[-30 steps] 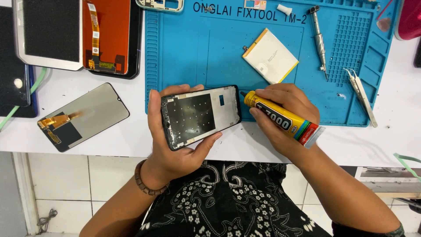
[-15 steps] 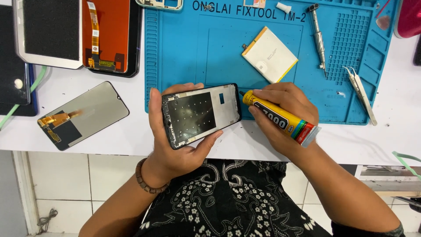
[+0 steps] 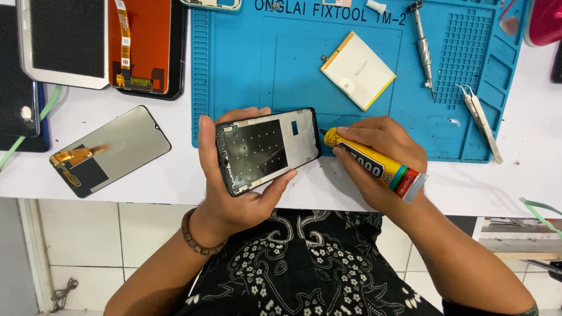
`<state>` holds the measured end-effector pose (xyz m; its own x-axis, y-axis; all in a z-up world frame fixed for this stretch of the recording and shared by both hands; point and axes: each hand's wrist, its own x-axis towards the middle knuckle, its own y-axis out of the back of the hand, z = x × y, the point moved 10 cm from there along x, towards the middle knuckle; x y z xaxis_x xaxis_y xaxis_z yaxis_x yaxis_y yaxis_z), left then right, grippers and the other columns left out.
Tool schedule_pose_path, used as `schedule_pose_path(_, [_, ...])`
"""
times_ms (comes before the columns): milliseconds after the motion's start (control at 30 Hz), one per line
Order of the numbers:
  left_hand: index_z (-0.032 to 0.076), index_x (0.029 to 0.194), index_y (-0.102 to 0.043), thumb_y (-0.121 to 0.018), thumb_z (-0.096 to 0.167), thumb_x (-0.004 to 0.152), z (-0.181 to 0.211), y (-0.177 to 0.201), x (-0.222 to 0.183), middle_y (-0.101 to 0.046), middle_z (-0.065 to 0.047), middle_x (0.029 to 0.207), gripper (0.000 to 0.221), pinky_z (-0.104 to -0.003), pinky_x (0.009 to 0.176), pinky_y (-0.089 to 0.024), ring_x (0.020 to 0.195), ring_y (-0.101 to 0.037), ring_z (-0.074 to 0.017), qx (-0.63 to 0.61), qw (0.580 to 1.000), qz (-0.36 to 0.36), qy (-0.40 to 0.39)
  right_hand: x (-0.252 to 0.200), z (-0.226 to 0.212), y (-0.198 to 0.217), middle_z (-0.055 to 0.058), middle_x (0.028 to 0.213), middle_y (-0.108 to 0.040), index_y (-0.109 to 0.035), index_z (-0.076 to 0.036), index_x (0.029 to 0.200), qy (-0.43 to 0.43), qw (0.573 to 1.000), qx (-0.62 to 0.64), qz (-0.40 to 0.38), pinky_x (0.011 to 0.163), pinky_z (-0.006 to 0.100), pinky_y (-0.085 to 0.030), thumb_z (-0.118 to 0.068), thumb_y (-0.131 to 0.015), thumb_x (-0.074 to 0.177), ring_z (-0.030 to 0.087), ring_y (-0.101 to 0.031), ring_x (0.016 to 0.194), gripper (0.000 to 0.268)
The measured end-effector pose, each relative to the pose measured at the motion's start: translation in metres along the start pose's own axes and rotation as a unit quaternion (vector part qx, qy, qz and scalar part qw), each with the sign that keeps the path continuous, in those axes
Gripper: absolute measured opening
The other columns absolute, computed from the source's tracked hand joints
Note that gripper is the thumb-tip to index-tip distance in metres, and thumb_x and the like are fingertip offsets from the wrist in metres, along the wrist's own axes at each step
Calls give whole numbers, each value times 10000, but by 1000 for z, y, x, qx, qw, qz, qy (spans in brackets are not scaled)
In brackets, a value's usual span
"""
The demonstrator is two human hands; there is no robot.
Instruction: The person applies adhesive to the edges of a smartphone frame, then picks up a new display assembly and aligns it with the frame. They press the display into place and connect the internal ribbon cables to the motherboard.
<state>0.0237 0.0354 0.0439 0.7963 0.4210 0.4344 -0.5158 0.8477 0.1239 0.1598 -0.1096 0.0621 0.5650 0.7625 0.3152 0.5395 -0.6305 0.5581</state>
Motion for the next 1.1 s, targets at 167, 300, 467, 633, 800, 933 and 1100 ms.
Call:
schedule_pose_path(167, [220, 1694, 17, -801, 42, 988, 1, 0, 0, -423, -302, 1485, 1095, -560, 1303, -507, 1466, -494, -393, 9, 1000, -1, -9, -7, -2, 2, 179, 1102, -707, -689, -6, 1173, -16, 1000, 2, -7, 907, 331, -601, -3, -802, 937, 260, -713, 982, 262])
schedule_pose_path(300, [219, 1695, 18, -806, 50, 985, 2, -1, 0, -425, -300, 1485, 1100, -563, 1309, -497, 1462, -501, -394, 18, 1000, -1, -11, -11, -4, 2, 182, 1097, -700, -688, 3, 1171, -23, 1000, 4, -12, 905, 326, -607, -11, -802, 929, 262, -724, 983, 268])
schedule_pose_path(467, [221, 1695, 20, -800, 40, 986, 3, -2, 0, -416, -311, 1490, 1099, -572, 1305, -501, 1468, -496, -403, 15, 1000, -4, -13, -16, -6, 3, 164, 1095, -706, -694, -11, 1173, -26, 999, -8, -19, 879, 307, -602, -37, -794, 935, 246, -722, 975, 260])
schedule_pose_path(633, [241, 1698, 20, -804, 30, 983, 4, -3, 0, -410, -302, 1495, 1112, -578, 1306, -500, 1471, -493, -405, 16, 1000, -10, -22, -20, -8, 4, 172, 1088, -706, -688, -10, 1171, -27, 999, -4, -20, 866, 313, -608, -38, -786, 933, 253, -729, 965, 258])
schedule_pose_path(800, [255, 1697, 24, -826, 9, 966, 8, -5, 1, -423, -300, 1481, 1148, -569, 1296, -507, 1450, -512, -407, 33, 999, -13, -38, -24, -9, 5, 162, 1080, -714, -698, -16, 1168, -31, 999, -13, -27, 843, 298, -608, -53, -791, 927, 232, -724, 941, 261])
schedule_pose_path(933, [275, 1697, 23, -831, 1, 952, 12, -7, 2, -426, -312, 1460, 1166, -575, 1280, -509, 1438, -514, -413, 40, 997, -22, -55, -23, -14, 6, 163, 1063, -703, -688, -3, 1162, -28, 999, -1, -19, 817, 301, -614, -43, -793, 923, 239, -724, 919, 264])
schedule_pose_path(1100, [281, 1694, 22, -795, -17, 960, 17, -10, 1, -386, -313, 1451, 1137, -637, 1288, -478, 1440, -472, -455, 41, 995, -40, -88, -23, 8, 5, 111, 1023, -744, -744, -61, 1128, -160, 984, 63, -37, 814, 300, -598, -100, -782, 907, 216, -728, 919, 228])
